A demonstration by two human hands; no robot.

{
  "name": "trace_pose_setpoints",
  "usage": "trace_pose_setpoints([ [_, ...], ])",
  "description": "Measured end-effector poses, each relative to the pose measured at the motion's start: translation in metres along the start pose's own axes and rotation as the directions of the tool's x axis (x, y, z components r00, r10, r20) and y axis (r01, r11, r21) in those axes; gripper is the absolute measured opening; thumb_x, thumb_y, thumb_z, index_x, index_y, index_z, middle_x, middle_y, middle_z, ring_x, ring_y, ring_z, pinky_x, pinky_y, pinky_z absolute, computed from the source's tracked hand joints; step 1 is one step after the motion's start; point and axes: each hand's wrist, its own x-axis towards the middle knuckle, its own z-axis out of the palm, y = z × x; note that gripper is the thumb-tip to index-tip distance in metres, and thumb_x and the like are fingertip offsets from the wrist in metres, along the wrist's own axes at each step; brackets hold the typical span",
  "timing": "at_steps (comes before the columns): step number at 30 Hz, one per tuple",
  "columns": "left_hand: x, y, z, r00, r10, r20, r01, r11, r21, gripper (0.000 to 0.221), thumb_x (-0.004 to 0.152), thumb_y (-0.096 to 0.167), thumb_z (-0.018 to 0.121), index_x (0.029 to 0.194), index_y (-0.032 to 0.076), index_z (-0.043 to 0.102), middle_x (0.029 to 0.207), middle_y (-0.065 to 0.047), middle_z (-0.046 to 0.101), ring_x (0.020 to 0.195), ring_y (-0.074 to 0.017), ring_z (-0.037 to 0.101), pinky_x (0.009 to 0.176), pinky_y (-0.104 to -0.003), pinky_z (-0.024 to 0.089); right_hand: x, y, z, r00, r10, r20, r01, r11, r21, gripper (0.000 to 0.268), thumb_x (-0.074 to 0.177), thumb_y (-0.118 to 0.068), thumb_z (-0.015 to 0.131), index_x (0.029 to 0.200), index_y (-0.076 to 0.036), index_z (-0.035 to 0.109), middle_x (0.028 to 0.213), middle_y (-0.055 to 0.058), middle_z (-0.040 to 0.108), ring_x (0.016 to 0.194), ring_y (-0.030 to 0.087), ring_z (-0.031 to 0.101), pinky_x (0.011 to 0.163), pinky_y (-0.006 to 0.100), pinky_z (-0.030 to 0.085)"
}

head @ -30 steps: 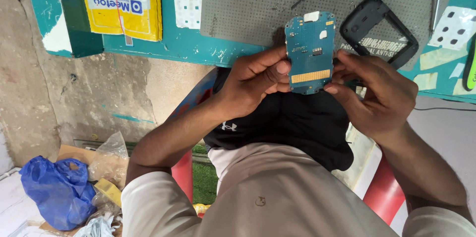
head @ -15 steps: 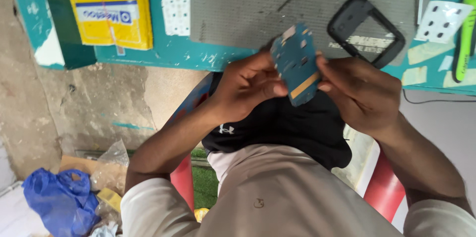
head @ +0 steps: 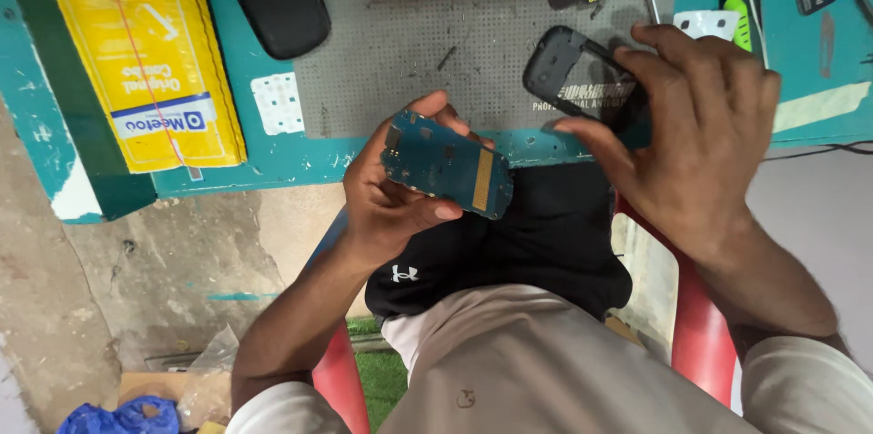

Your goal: The person disassembles a small electronic device, removes the internal circuit board, and cleans it using a liquid solvent and a brush. They apply the liquid from a bottle and scrub the board's surface before setting it aside.

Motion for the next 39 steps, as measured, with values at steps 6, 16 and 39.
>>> trace_pose_setpoints([
  [6,0.004,-0.009,-0.004,0.995,0.080,-0.062,-0.089,0.984,-0.152,0.083,0.091,0.019,0.088,0.158,0.005,0.039,0.129,-0.014,0.060,0.120,-0.0316,0.069,0.106,-0.047,0.061,-0.002,0.003,0.008,0.994,0.052,0.101,-0.064,0.991,0.120,0.068,0.088,-0.037,0.089,0.133,0.001,0.055,0.133,0.017,0.064,0.116,0.035,0.058,0.100,0.046,0.042],
  [16,0.009,-0.006,-0.012,0.994,0.074,-0.077,-0.091,0.965,-0.245,0.083,0.092,0.030,0.085,0.157,0.004,0.041,0.125,-0.015,0.062,0.113,-0.0317,0.069,0.099,-0.047,0.061,-0.015,0.019,0.016,0.989,0.142,-0.035,-0.122,0.935,0.334,0.059,0.091,-0.016,0.094,0.132,0.002,0.055,0.126,0.015,0.064,0.107,0.027,0.062,0.090,0.036,0.053],
  [39,0.006,-0.001,-0.010,0.995,0.038,-0.093,-0.061,0.964,-0.261,0.042,0.099,0.017,0.078,0.132,0.010,0.052,0.116,-0.013,0.062,0.107,-0.0252,0.070,0.083,-0.043,0.066,0.005,-0.004,0.001,0.999,-0.040,0.001,0.040,0.999,-0.034,0.043,0.090,-0.021,0.092,0.117,0.000,0.065,0.122,0.014,0.067,0.105,0.033,0.062,0.091,0.040,0.049],
])
